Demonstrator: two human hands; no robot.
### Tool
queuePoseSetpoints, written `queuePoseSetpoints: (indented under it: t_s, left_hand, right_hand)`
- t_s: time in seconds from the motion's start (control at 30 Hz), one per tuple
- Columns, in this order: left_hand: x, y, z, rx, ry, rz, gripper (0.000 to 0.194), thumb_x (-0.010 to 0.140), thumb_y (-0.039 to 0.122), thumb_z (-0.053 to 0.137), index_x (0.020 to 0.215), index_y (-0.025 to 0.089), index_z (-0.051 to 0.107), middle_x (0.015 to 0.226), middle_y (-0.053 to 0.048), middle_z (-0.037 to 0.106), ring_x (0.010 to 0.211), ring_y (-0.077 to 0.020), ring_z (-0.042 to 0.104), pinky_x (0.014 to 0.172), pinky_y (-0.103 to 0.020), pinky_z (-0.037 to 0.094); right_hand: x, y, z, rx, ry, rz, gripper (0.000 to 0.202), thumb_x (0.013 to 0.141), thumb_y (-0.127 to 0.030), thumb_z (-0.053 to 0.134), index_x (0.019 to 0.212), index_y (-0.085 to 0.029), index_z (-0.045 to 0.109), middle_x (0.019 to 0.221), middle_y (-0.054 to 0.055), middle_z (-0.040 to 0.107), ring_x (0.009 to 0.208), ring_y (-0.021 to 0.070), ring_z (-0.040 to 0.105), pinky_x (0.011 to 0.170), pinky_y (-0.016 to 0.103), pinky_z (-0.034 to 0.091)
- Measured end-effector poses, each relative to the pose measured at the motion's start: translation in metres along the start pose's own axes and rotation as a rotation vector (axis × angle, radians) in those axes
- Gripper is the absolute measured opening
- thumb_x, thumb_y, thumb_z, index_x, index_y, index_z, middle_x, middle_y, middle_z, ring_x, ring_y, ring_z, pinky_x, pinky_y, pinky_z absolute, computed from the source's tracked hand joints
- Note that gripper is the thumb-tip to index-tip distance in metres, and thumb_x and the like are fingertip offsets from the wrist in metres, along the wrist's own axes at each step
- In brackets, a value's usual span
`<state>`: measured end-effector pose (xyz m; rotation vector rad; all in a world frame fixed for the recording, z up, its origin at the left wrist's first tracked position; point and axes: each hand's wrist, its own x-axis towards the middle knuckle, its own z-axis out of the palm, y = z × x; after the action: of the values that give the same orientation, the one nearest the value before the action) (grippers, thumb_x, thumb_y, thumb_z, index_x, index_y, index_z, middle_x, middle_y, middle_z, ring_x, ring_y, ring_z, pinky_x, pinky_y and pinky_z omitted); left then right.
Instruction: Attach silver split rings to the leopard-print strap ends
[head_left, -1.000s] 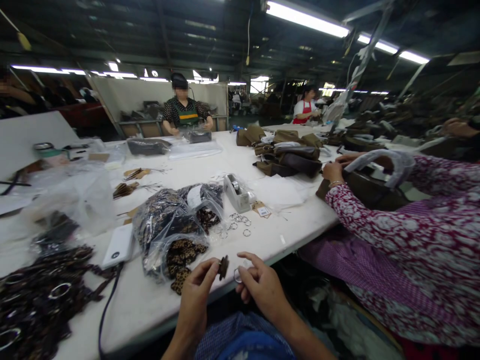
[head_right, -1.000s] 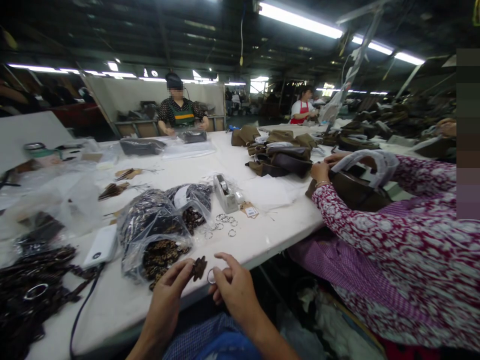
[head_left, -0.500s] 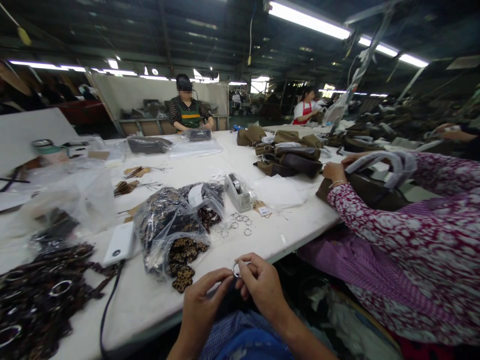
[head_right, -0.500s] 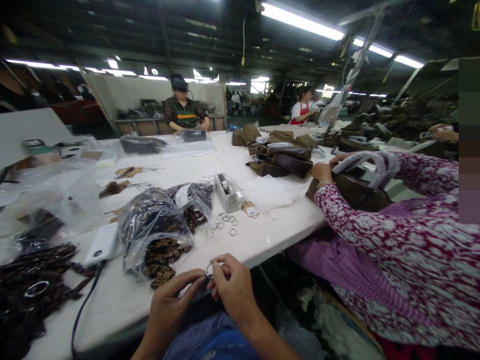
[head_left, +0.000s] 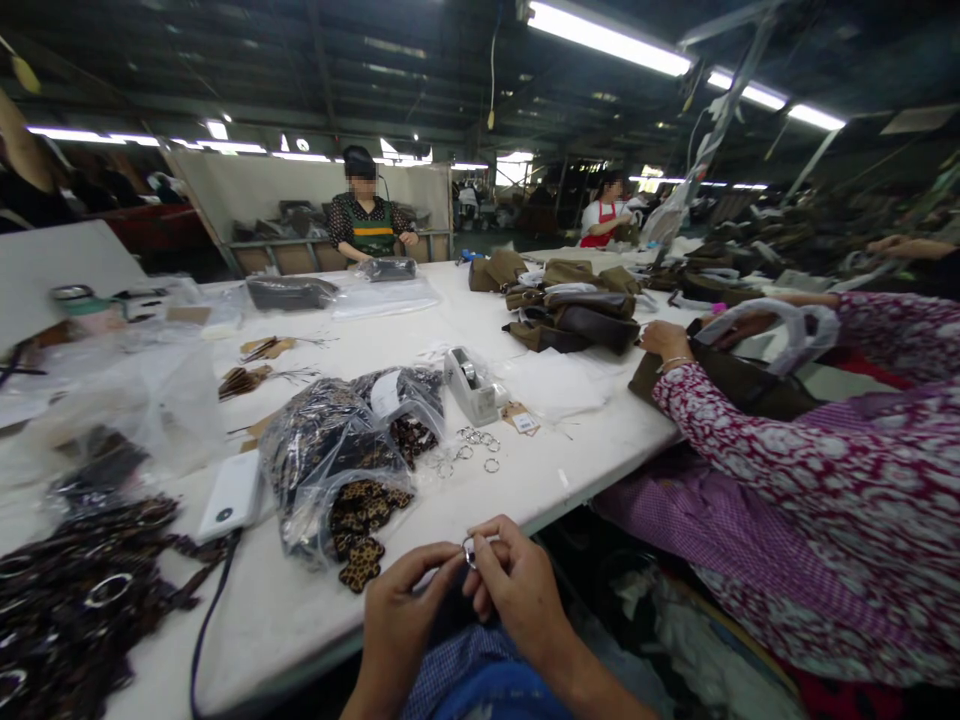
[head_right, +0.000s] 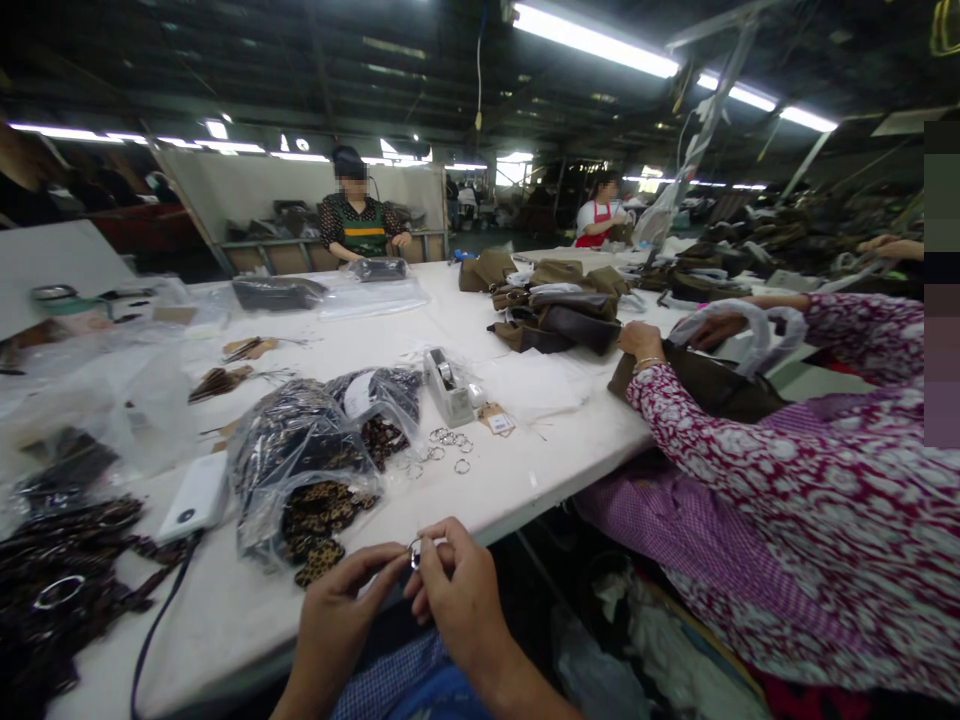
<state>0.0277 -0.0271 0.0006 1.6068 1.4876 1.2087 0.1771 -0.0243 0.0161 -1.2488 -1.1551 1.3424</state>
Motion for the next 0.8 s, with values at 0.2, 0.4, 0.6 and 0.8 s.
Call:
queuePoseSetpoints:
  t_s: [0.2, 0.4, 0.6, 0.8]
  left_hand:
    - [0.006, 0.010, 0.003, 0.125, 0.058, 0.024, 0.018, 0.080, 0.039, 0.070, 0.077, 0.021, 0.072, 0.075, -0.003, 0.075, 0.071, -0.0206, 0.069, 0.068, -0.029, 0.055]
    - [0.014, 0.012, 0.016, -0.098, -0.091, -0.123, 0.017, 0.083, 0.036, 0.066, 0.087, 0.020, 0.072, 0.085, -0.004, 0.078, 0.078, -0.0211, 0.074, 0.072, -0.027, 0.057]
    - [0.067, -0.009, 0.012, 0.158, -0.129, -0.084, 0.036, 0.096, 0.041, 0.045, 0.111, 0.016, 0.066, 0.089, -0.007, 0.078, 0.081, -0.0207, 0.074, 0.070, -0.028, 0.059]
    - [0.193, -0.039, -0.003, 0.678, -0.042, -0.130, 0.025, 0.094, 0.030, 0.054, 0.108, 0.015, 0.066, 0.111, -0.014, 0.071, 0.106, -0.0279, 0.065, 0.095, -0.042, 0.048]
  right_hand:
    - [0.000, 0.010, -0.002, -0.094, 0.060, -0.064, 0.036, 0.092, -0.053, 0.052, 0.100, -0.018, 0.059, 0.060, 0.001, 0.067, 0.045, 0.0138, 0.061, 0.045, 0.021, 0.048]
    - [0.008, 0.020, -0.007, -0.265, 0.057, -0.178, 0.028, 0.096, -0.045, 0.049, 0.101, -0.021, 0.064, 0.065, 0.003, 0.070, 0.056, 0.0176, 0.067, 0.055, 0.023, 0.049]
    - [0.023, 0.025, -0.013, -0.013, 0.049, -0.075, 0.038, 0.093, -0.053, 0.052, 0.106, -0.018, 0.062, 0.060, 0.001, 0.066, 0.047, 0.0137, 0.060, 0.048, 0.021, 0.047]
    - [0.028, 0.029, -0.016, 0.097, 0.048, -0.036, 0.044, 0.090, -0.056, 0.055, 0.106, -0.016, 0.062, 0.059, 0.000, 0.063, 0.044, 0.0104, 0.055, 0.044, 0.019, 0.044]
